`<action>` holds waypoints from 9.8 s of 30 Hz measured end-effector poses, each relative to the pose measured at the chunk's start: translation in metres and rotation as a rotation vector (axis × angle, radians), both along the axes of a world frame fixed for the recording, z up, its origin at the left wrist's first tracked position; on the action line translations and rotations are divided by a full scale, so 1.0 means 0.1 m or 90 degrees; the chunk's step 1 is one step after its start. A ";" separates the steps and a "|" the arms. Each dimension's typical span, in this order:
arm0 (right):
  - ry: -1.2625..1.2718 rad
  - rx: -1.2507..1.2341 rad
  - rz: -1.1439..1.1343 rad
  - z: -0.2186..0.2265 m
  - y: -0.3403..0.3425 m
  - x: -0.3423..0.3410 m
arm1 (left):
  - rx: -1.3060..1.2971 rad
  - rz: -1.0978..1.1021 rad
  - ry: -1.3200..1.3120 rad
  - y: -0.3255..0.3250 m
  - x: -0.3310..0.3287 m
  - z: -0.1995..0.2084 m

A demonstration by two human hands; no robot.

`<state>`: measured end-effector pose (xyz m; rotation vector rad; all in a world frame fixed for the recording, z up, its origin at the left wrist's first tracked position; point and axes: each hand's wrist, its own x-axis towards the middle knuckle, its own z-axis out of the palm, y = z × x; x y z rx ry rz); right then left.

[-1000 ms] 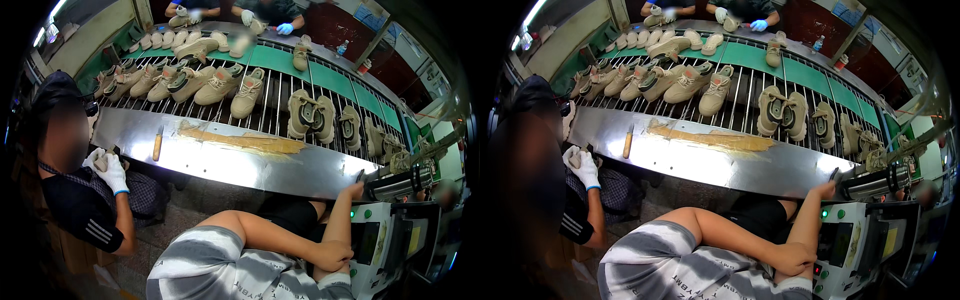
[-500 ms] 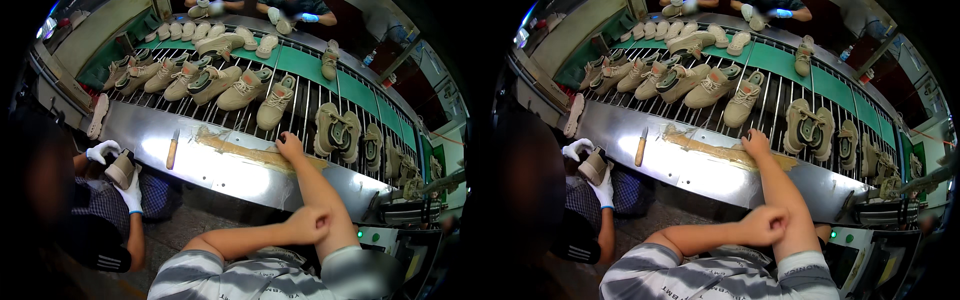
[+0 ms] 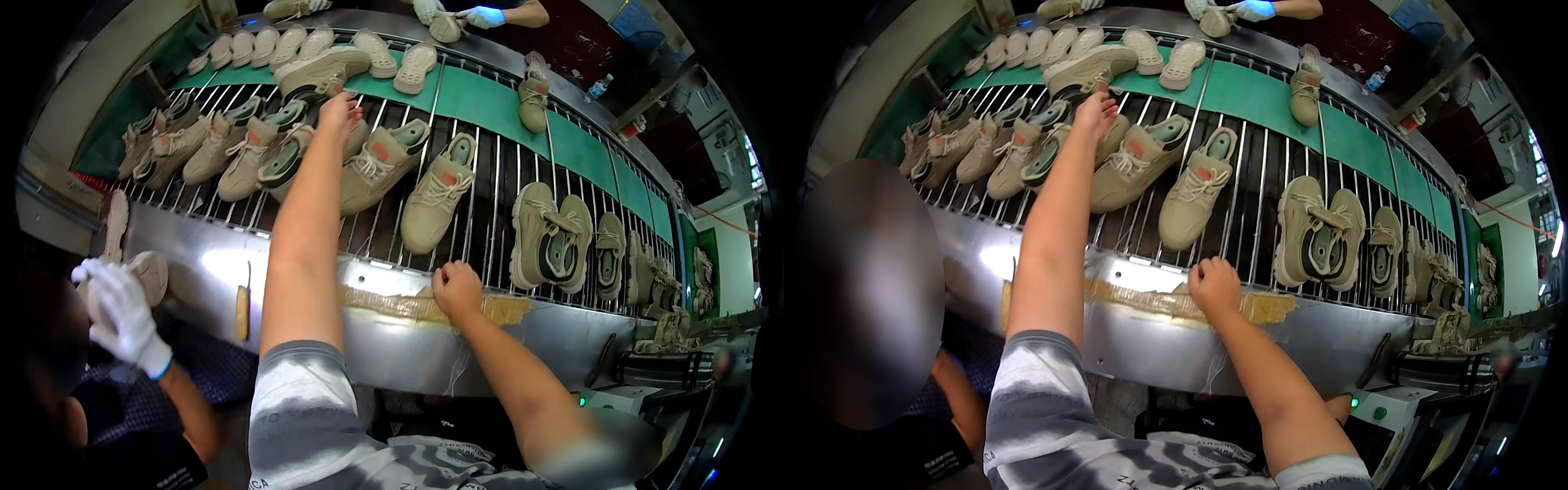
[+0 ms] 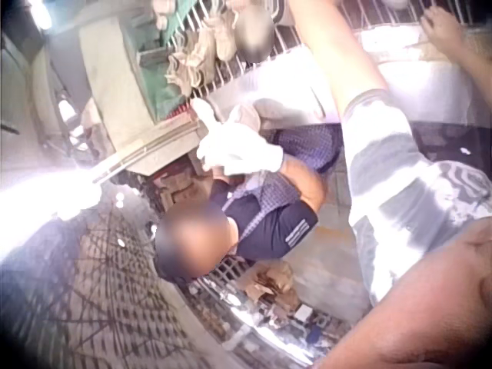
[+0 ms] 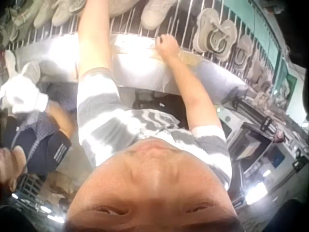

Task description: The person picks up shoes from a conveyor belt, places them into a molding or heat-treatment machine, presses buttons to operate the machine, and then returns the shoes to the belt.

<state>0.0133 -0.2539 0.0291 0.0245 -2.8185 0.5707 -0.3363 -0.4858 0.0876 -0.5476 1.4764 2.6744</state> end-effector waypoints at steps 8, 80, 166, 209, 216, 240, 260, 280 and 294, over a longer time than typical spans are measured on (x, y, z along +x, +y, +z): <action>-0.019 -0.037 0.017 0.05 0.01 -0.09 | -0.083 0.153 -0.139 -0.23 -1.36 -1.02; 0.828 -0.532 -1.037 1.53 2.21 9.55 | -0.494 -0.940 0.531 5.58 7.94 0.19; -0.130 -0.130 -1.180 2.05 6.84 6.84 | -0.623 -0.516 0.476 2.71 5.72 -0.38; -0.142 -0.622 -0.151 2.00 1.89 3.76 | 0.070 -0.151 0.189 2.20 4.71 0.44; -0.128 -0.583 -0.275 1.66 1.92 4.17 | -0.422 0.030 0.256 3.12 3.78 0.00; -0.029 -0.275 -0.379 0.52 2.83 2.69 | -0.277 -0.150 0.357 4.88 2.97 0.59; 0.007 -0.076 -0.385 0.32 2.88 2.12 | -0.162 -0.191 -0.142 5.95 0.99 -0.39; -0.046 -0.566 -0.395 0.24 3.16 2.25 | 0.470 -0.683 -0.003 4.00 4.23 0.97; 0.603 -1.411 0.502 1.37 2.88 5.02 | 0.930 -1.230 -0.549 4.34 7.56 1.06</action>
